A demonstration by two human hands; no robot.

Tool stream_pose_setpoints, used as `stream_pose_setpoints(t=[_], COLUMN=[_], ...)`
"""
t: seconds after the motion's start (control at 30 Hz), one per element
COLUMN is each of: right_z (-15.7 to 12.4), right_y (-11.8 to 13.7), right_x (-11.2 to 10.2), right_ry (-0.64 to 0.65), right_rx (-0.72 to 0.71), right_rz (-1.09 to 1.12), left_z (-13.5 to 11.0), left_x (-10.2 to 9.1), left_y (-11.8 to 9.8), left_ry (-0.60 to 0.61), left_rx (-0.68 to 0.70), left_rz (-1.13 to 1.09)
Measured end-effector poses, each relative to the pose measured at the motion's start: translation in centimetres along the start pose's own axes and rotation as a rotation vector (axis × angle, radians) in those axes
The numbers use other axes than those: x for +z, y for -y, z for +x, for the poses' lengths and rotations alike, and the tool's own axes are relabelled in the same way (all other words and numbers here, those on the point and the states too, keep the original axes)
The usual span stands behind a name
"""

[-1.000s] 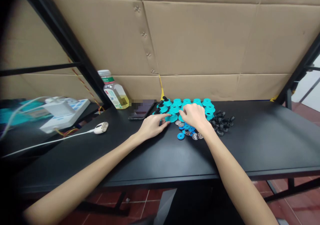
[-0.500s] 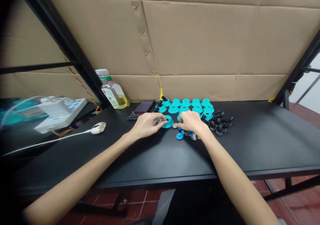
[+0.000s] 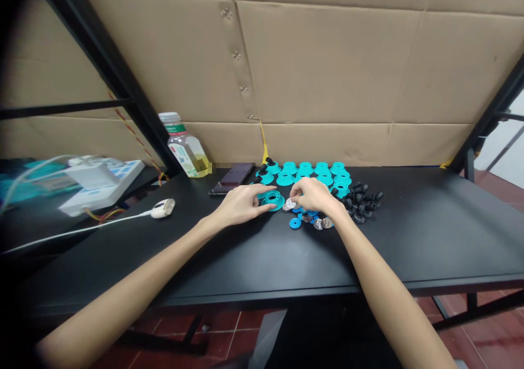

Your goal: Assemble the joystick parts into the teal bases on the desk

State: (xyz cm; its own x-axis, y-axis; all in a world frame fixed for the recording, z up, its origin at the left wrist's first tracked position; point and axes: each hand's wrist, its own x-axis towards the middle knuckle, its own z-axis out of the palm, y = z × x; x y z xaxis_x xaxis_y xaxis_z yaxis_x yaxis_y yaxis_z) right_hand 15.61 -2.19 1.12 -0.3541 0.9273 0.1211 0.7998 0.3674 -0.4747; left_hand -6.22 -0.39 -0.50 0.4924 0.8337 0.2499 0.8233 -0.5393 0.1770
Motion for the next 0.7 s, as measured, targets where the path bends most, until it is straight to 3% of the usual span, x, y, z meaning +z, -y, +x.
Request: stream_pose_setpoints(t=[0.23, 0.4, 0.57, 0.7], right_z=[-0.1, -0.1, -0.1, 0.0], right_y=[0.0, 0.4, 0.8, 1.2], right_x=[-0.1, -0.6, -0.7, 0.3], right_ry=[-0.01, -0.061, -0.097, -0.032], right_rx=[-0.027, -0.044, -0.026, -0.061], right_rz=[0.154, 0.32, 0.492, 0.514], left_z=[0.3, 0.3, -0.1, -0.3], left_x=[-0.7, -1.1, -1.3, -0.8], left_y=[0.7, 1.0, 0.0, -0.6], left_ry=[-0.013, -0.035, 0.189, 0.309], left_rx=[-0.046, 0.007, 0.035, 0.038], left_rz=[-0.095, -0.332, -0.592, -0.733])
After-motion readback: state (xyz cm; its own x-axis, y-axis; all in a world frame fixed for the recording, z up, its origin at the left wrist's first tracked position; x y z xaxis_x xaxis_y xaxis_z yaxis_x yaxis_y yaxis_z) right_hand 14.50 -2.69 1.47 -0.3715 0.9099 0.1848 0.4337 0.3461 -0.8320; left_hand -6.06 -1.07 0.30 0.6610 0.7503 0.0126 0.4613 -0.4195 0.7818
